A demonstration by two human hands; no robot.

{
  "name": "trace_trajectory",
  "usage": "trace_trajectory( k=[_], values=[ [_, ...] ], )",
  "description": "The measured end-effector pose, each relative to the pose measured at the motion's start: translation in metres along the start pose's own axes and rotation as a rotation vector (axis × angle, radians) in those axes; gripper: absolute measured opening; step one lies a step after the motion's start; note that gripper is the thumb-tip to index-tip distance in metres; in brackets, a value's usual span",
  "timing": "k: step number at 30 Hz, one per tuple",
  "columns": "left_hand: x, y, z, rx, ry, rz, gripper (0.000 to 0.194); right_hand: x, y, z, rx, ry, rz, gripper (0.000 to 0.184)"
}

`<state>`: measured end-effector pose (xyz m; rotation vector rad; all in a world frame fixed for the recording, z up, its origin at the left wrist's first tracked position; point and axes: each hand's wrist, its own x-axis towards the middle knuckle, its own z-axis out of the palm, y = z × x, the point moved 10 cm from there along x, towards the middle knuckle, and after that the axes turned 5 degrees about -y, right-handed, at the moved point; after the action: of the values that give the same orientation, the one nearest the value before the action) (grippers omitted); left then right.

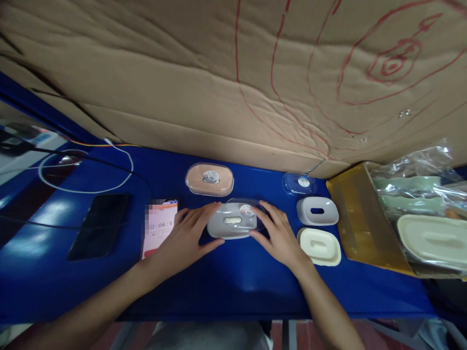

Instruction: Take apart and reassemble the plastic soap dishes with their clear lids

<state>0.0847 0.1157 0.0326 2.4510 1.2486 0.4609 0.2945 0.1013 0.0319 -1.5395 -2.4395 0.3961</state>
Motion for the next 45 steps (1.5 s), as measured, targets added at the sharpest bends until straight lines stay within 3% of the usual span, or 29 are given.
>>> trace_trajectory(
  k=[5,14,23,34,45],
  values=[
    [0.001,0.001,0.002,-0.023,-0.001,0.004,0.086,-0.001,-0.034,0.005,-0.072,0.062,-0.123,0.067],
    [0.001,0.001,0.005,-0.012,-0.03,0.022,0.09,-0.001,-0.045,-0.001,-0.13,0.085,-0.172,0.063],
    [0.001,0.0,0.003,-0.017,-0.034,0.034,0.078,0.001,-0.039,0.004,-0.133,0.05,-0.144,0.06],
    [0.002,0.0,0.006,-0.05,-0.073,0.019,0.078,0.003,-0.039,0.001,-0.145,0.041,-0.156,0.057],
    [0.0,0.006,0.013,0.023,-0.118,0.053,0.078,0.025,0.007,-0.014,-0.198,0.151,0.022,0.056]
  ],
)
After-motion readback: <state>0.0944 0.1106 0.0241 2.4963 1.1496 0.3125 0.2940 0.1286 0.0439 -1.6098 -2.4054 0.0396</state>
